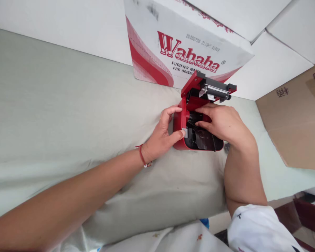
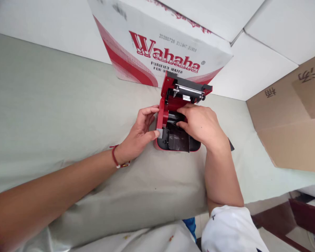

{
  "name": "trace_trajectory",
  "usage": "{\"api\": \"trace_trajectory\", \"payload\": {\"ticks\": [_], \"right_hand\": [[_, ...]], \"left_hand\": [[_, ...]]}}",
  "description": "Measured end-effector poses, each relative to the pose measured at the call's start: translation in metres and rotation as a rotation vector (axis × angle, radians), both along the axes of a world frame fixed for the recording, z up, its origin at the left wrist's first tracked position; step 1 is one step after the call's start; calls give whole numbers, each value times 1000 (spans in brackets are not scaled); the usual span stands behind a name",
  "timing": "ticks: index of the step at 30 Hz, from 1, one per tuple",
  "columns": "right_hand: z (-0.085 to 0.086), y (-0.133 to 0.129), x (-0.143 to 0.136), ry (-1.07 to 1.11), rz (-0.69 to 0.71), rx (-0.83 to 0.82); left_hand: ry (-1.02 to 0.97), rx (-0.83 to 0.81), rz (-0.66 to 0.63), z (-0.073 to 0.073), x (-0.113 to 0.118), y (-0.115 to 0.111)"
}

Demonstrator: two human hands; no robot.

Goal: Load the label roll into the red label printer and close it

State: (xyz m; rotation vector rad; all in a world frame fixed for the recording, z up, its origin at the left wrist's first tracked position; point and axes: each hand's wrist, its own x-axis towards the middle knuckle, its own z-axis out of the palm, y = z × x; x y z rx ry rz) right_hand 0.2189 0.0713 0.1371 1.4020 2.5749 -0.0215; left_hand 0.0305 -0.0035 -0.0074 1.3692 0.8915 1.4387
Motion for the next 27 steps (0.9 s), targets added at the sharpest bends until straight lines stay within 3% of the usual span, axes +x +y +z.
{"api": "trace_trajectory", "payload": {"ticks": [5, 10, 14, 18, 20, 22, 25, 27], "right_hand": [[5, 5, -21, -184, -37, -18], [9, 3, -15, -8, -66, -40], [33, -31, 21, 336, -183, -83], [53, -68, 83, 720, -397, -63], [49, -77, 114, 744, -497, -73], [35, -79, 136, 621, -547, -148], [4, -81, 147, 495, -538, -274], [-14, -82, 147, 526, -551, -283]], "left_hand": [[-12, -28, 11, 0, 1, 1], [-28, -37, -7, 0, 1, 2], [-21, -68, 1, 3, 1, 1], [-14, -70, 7, 3, 1, 2], [-18, -71, 4, 3, 1, 2], [-28, -80, -1, 4, 0, 2], [-50, -104, 0, 7, 1, 2], [-57, -115, 3, 8, 1, 2]]}}
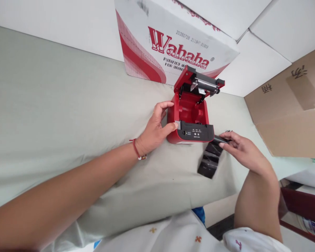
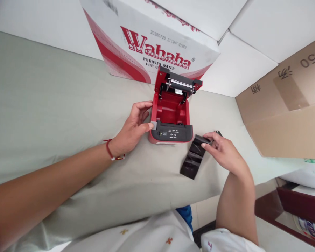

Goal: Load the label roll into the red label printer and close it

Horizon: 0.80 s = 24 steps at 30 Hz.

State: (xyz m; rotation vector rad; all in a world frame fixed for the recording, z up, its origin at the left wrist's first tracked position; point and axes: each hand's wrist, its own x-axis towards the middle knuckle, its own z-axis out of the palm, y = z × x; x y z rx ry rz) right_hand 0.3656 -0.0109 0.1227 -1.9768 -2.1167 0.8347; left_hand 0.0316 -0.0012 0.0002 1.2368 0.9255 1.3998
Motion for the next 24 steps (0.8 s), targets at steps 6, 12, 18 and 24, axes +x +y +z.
{"api": "trace_trajectory", "payload": {"ticks": [6, 12, 18, 24], "right_hand": [[-33, 9, 30, -160, -391, 381], [-69, 22, 66, -227, -336, 385], [-92, 23, 71, -169, -352, 382], [-57, 8, 67, 57, -379, 333]], "left_hand": [[12, -53, 30, 5, 1, -6], [421, -164, 116, 20, -18, -30], [1080, 194, -59, 11, -44, -113], [1336, 519, -113, 6, -55, -215]]}}
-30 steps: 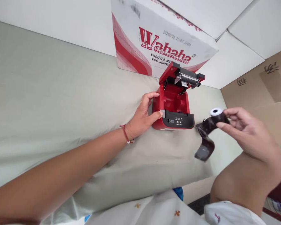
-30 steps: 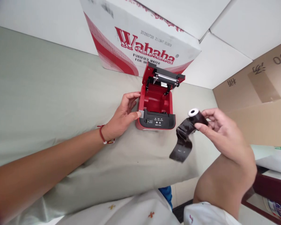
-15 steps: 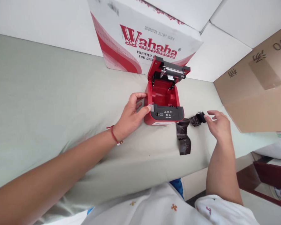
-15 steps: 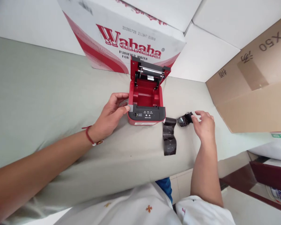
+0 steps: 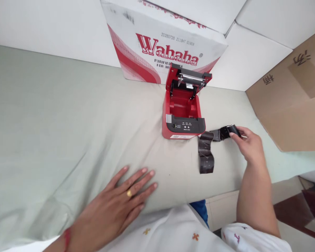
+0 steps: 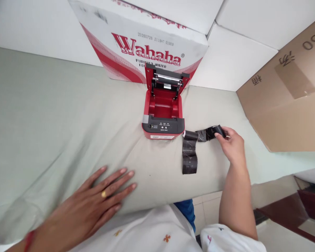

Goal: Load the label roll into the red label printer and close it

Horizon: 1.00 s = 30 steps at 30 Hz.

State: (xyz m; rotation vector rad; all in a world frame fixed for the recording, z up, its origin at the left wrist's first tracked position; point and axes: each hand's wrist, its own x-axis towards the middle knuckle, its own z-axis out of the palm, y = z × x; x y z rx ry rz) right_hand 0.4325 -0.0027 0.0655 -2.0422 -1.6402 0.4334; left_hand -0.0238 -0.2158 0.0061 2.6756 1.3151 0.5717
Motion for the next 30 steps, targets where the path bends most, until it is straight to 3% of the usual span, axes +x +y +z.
{"api": "trace_trajectory", "payload": {"ticks": [4, 7, 9, 12, 14, 16, 19, 22, 26, 30], "right_hand": [[53, -26, 7, 446, 121, 39], [88, -29, 10, 558, 294, -55], [104, -19, 4, 571, 490, -65], [121, 3, -24, 582, 810, -142], [127, 15, -52, 537, 885, -191], [128, 25, -84, 416, 853, -217], [116, 38, -128, 290, 875, -283], [94, 53, -160, 181, 936, -238], [71, 68, -179, 81, 1028, -89], [67, 70, -182, 21, 1099, -62]], "left_hand": [[-77, -22, 96, -7, -22, -48], [-103, -111, 128, -9, -49, -65], [-141, -151, 173, -5, -65, -62], [-248, -97, 284, 10, -75, -37], [-297, -68, 286, 22, -72, -11], [-314, -70, 232, 33, -63, 17], [-336, 66, 28, 48, -41, 58], [-277, 254, 36, 60, -10, 93], [-213, 368, 56, 68, 34, 131], [-146, 474, -8, 67, 59, 156]]}}
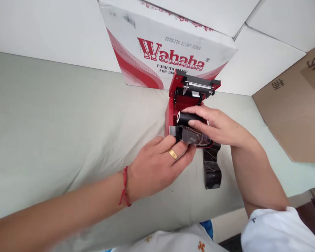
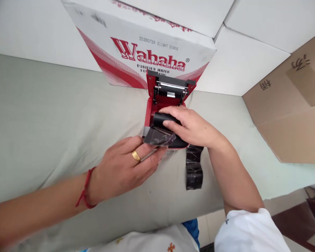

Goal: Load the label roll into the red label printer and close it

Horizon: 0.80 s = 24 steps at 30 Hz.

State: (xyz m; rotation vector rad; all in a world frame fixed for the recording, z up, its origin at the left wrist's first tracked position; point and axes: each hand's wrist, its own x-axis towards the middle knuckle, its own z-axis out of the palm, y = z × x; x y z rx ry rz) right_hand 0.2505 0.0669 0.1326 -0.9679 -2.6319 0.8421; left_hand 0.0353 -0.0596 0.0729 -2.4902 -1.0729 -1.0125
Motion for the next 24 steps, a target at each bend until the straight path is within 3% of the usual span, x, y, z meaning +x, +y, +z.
{"api": "trace_trajectory", "payload": {"ticks": [6, 10, 13, 15, 19, 24], "right_hand": [[8, 9, 1, 37, -49, -154], [9, 13, -6, -103, -73, 22], [3, 11, -11, -147, -73, 199], [-1, 9, -13, -184, -92, 250], [-5, 9, -18, -262, -130, 280], [-9, 10, -25, -256, -190, 287]], "left_hand": [[-255, 252, -120, -5, 17, 8], [-532, 256, -116, -13, 20, 11], [-493, 45, -1, -17, 14, 19], [-405, -50, 5, -19, 9, 23], [-256, 26, -39, -22, 5, 22], [-247, 147, 0, -25, 9, 22]]}}
